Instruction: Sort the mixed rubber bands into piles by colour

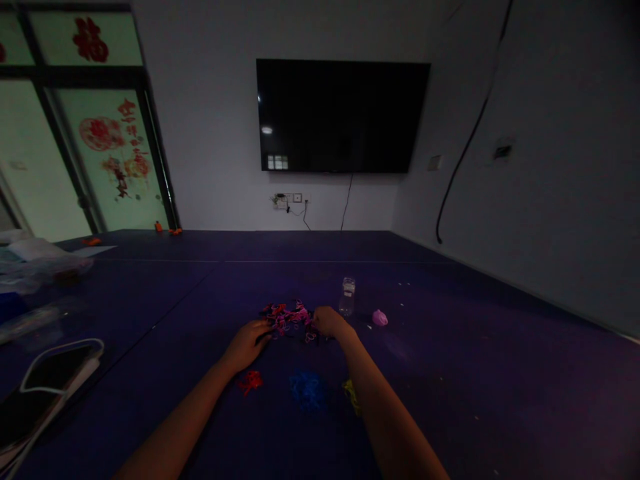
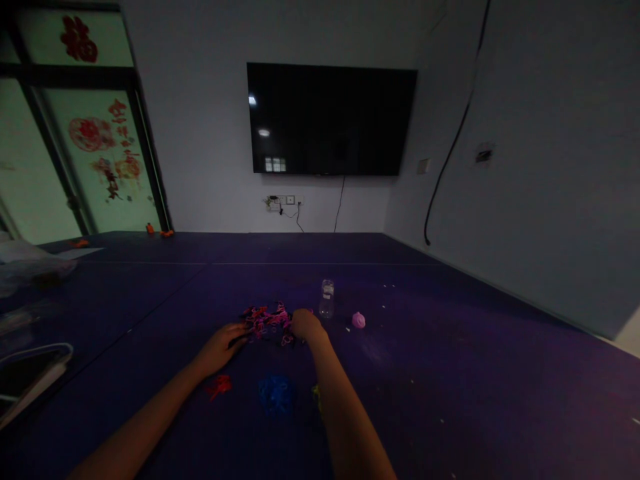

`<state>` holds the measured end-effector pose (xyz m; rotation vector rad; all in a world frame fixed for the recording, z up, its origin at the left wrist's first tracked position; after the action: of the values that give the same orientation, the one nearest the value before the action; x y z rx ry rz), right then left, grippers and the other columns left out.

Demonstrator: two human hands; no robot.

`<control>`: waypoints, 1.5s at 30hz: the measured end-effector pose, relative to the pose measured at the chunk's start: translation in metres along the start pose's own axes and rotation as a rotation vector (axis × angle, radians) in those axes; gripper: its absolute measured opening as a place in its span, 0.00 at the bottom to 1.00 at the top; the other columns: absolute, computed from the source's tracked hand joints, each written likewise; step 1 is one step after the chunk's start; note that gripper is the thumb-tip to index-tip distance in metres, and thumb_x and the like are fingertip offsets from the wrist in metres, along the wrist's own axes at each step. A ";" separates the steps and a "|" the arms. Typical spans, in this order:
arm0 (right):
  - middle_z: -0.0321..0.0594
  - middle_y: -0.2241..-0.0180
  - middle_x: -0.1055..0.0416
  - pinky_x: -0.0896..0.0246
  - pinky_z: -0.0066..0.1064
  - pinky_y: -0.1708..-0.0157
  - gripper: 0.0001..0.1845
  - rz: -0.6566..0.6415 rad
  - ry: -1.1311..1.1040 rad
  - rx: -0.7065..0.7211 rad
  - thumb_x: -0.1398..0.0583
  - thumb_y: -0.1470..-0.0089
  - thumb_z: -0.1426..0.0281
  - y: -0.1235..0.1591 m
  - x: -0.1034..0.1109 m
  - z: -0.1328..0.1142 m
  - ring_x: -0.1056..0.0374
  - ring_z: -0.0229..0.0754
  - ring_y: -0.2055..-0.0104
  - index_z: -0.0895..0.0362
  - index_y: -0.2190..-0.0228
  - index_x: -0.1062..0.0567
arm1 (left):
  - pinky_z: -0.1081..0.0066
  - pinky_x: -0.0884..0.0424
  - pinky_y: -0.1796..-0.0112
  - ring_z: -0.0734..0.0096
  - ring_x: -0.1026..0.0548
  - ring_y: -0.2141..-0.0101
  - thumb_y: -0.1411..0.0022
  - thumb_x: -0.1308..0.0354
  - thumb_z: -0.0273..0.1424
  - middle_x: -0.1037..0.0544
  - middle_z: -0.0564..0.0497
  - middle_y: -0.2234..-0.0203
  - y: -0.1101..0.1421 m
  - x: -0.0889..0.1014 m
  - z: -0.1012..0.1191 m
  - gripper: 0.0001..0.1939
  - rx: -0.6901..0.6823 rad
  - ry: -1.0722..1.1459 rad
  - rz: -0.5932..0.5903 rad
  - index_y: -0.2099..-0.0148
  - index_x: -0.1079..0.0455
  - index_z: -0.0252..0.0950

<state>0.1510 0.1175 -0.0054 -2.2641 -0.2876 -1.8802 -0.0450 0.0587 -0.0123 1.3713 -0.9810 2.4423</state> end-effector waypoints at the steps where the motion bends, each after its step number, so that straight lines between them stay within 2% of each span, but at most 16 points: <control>1: 0.51 0.65 0.24 0.41 0.23 0.67 0.11 0.000 -0.009 0.010 0.44 0.53 0.76 -0.001 0.002 0.000 0.28 0.44 0.62 0.61 0.70 0.21 | 0.61 0.35 0.50 0.63 0.30 0.52 0.37 0.50 0.31 0.26 0.46 0.53 0.000 0.000 0.000 0.14 -0.004 0.001 -0.003 0.51 0.29 0.39; 5: 0.47 0.74 0.24 0.42 0.20 0.72 0.12 -0.003 -0.066 0.033 0.45 0.55 0.78 -0.002 0.010 0.003 0.28 0.41 0.69 0.61 0.78 0.21 | 0.61 0.35 0.50 0.63 0.30 0.51 0.37 0.50 0.31 0.26 0.46 0.53 -0.001 -0.001 0.000 0.15 -0.016 0.010 -0.004 0.50 0.30 0.39; 8: 0.44 0.78 0.24 0.43 0.19 0.76 0.11 0.000 -0.132 0.026 0.44 0.57 0.79 -0.002 0.011 0.007 0.28 0.39 0.73 0.61 0.80 0.21 | 0.61 0.35 0.50 0.63 0.30 0.52 0.37 0.50 0.30 0.25 0.46 0.54 -0.001 -0.001 0.000 0.14 -0.020 0.012 -0.003 0.50 0.30 0.39; 13: 0.38 0.79 0.25 0.43 0.18 0.78 0.12 0.040 -0.260 -0.010 0.43 0.61 0.80 -0.004 0.014 0.016 0.29 0.36 0.76 0.61 0.74 0.21 | 0.62 0.33 0.52 0.63 0.29 0.53 0.37 0.50 0.30 0.27 0.45 0.53 -0.001 -0.001 0.001 0.14 -0.026 0.005 -0.015 0.50 0.30 0.38; 17: 0.38 0.78 0.25 0.42 0.18 0.80 0.20 0.087 -0.366 -0.004 0.46 0.61 0.82 -0.005 0.021 0.017 0.30 0.35 0.78 0.61 0.65 0.23 | 0.62 0.33 0.52 0.64 0.29 0.54 0.37 0.50 0.31 0.26 0.45 0.54 0.000 0.000 0.000 0.14 -0.026 0.007 -0.002 0.51 0.30 0.38; 19: 0.38 0.76 0.24 0.42 0.18 0.80 0.23 0.103 -0.410 0.013 0.47 0.61 0.84 -0.004 0.025 0.015 0.30 0.34 0.78 0.61 0.61 0.24 | 0.62 0.33 0.52 0.63 0.29 0.53 0.37 0.50 0.32 0.26 0.45 0.53 0.000 0.000 -0.001 0.14 -0.031 0.009 0.009 0.51 0.30 0.38; 24: 0.39 0.73 0.23 0.39 0.18 0.77 0.25 0.116 -0.480 0.051 0.49 0.60 0.84 -0.003 0.029 0.009 0.29 0.35 0.74 0.61 0.60 0.25 | 0.61 0.33 0.52 0.63 0.29 0.52 0.36 0.51 0.31 0.26 0.45 0.53 0.001 -0.001 -0.002 0.15 -0.030 0.008 0.013 0.50 0.30 0.38; 30: 0.37 0.74 0.23 0.38 0.21 0.73 0.22 0.100 -0.387 0.079 0.46 0.61 0.82 -0.006 0.019 0.002 0.29 0.36 0.73 0.58 0.64 0.22 | 0.61 0.34 0.51 0.63 0.30 0.52 0.36 0.51 0.33 0.26 0.46 0.53 0.002 -0.001 -0.002 0.15 -0.018 0.002 0.020 0.49 0.31 0.40; 36: 0.41 0.67 0.23 0.40 0.21 0.68 0.21 0.116 -0.322 0.106 0.47 0.61 0.84 -0.012 0.009 -0.010 0.28 0.38 0.63 0.59 0.67 0.21 | 0.63 0.33 0.52 0.63 0.29 0.53 0.36 0.51 0.33 0.26 0.45 0.54 0.001 -0.002 -0.001 0.15 -0.024 0.016 -0.003 0.50 0.30 0.39; 45: 0.39 0.66 0.23 0.42 0.20 0.70 0.19 0.088 -0.240 0.053 0.44 0.58 0.80 -0.006 0.002 -0.009 0.28 0.39 0.63 0.56 0.65 0.22 | 0.62 0.34 0.52 0.63 0.29 0.54 0.37 0.50 0.32 0.24 0.46 0.56 0.000 0.000 0.000 0.14 -0.007 0.027 -0.022 0.51 0.29 0.39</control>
<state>0.1410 0.1212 -0.0017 -2.4244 -0.2628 -1.5416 -0.0448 0.0590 -0.0125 1.3354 -0.9624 2.4323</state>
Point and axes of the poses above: each hand's wrist, its own y-axis away from the middle knuckle, its own x-axis out of the back of the hand, z = x × y, the point moved 7 cm from there along -y, towards the middle knuckle
